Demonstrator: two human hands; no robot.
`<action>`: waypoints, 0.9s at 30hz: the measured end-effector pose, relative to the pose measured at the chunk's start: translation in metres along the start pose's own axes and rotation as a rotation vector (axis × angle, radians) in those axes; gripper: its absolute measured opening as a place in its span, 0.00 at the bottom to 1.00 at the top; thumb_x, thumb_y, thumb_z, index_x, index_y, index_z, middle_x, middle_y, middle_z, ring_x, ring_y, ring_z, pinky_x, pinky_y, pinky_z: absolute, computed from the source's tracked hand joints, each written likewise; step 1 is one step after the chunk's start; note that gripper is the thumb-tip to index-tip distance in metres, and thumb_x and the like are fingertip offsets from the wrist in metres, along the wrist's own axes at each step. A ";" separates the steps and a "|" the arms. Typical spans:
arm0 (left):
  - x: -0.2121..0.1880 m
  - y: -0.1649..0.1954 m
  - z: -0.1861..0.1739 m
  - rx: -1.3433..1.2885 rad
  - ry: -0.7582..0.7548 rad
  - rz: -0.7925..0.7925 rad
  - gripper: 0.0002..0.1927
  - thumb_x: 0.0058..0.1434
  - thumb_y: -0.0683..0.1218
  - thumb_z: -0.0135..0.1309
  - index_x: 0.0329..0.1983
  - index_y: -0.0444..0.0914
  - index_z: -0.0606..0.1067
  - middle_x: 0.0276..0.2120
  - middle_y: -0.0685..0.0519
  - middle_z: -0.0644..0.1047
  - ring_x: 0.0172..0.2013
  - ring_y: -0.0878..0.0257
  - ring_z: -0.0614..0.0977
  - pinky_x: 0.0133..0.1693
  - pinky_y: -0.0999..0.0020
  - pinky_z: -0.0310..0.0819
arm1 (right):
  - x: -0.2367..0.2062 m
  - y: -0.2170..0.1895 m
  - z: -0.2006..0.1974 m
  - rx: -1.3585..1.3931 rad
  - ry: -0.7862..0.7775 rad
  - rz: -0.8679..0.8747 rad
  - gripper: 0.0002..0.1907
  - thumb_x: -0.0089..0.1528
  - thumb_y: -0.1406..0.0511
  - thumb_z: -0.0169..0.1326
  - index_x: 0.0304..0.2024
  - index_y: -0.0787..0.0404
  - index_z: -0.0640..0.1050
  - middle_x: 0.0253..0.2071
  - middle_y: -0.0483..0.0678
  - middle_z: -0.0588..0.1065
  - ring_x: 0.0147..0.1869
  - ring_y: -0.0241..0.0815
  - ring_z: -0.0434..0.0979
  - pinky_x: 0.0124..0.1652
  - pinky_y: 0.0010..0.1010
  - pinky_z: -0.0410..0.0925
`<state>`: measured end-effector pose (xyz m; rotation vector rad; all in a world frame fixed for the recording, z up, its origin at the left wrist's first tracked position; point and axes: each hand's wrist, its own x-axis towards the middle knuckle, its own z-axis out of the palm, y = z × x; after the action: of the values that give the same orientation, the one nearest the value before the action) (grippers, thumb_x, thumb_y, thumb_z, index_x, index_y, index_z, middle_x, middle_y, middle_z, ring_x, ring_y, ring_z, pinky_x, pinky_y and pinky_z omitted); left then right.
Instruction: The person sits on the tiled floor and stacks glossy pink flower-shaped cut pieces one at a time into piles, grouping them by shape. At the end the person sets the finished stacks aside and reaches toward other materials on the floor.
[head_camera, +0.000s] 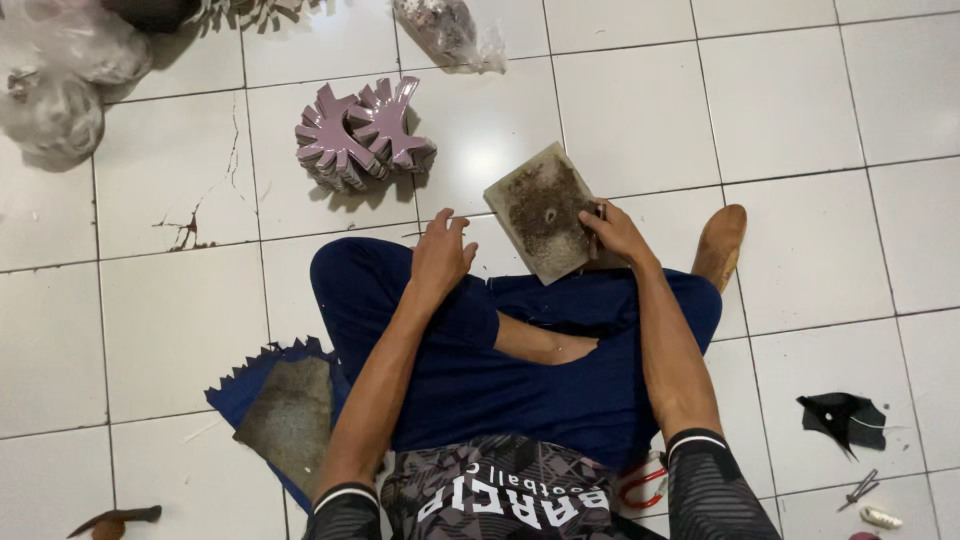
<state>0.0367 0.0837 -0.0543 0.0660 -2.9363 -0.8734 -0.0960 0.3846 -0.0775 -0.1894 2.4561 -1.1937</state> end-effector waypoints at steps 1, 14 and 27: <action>0.014 -0.007 0.012 0.090 -0.127 -0.041 0.27 0.54 0.45 0.64 0.57 0.34 0.72 0.60 0.37 0.69 0.57 0.40 0.74 0.52 0.48 0.73 | 0.003 -0.002 -0.006 -0.049 0.000 0.001 0.26 0.66 0.55 0.56 0.60 0.65 0.73 0.46 0.55 0.76 0.48 0.48 0.75 0.47 0.38 0.67; 0.051 -0.033 0.075 0.582 -0.196 -0.328 0.08 0.72 0.43 0.53 0.52 0.38 0.75 0.51 0.47 0.79 0.53 0.50 0.80 0.50 0.51 0.76 | -0.023 0.005 0.032 -0.580 0.159 -0.453 0.48 0.57 0.42 0.60 0.69 0.62 0.63 0.36 0.63 0.76 0.36 0.63 0.78 0.34 0.48 0.72; 0.084 0.128 0.187 0.052 -0.033 0.198 0.27 0.55 0.47 0.62 0.56 0.34 0.70 0.46 0.41 0.74 0.48 0.44 0.77 0.48 0.51 0.73 | -0.037 0.086 -0.113 -0.795 0.035 0.055 0.45 0.54 0.53 0.66 0.73 0.35 0.63 0.38 0.58 0.77 0.41 0.59 0.80 0.36 0.50 0.72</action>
<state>-0.0656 0.2875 -0.1350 -0.2339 -2.9304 -0.7762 -0.1039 0.5314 -0.0708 -0.3131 2.8094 -0.1419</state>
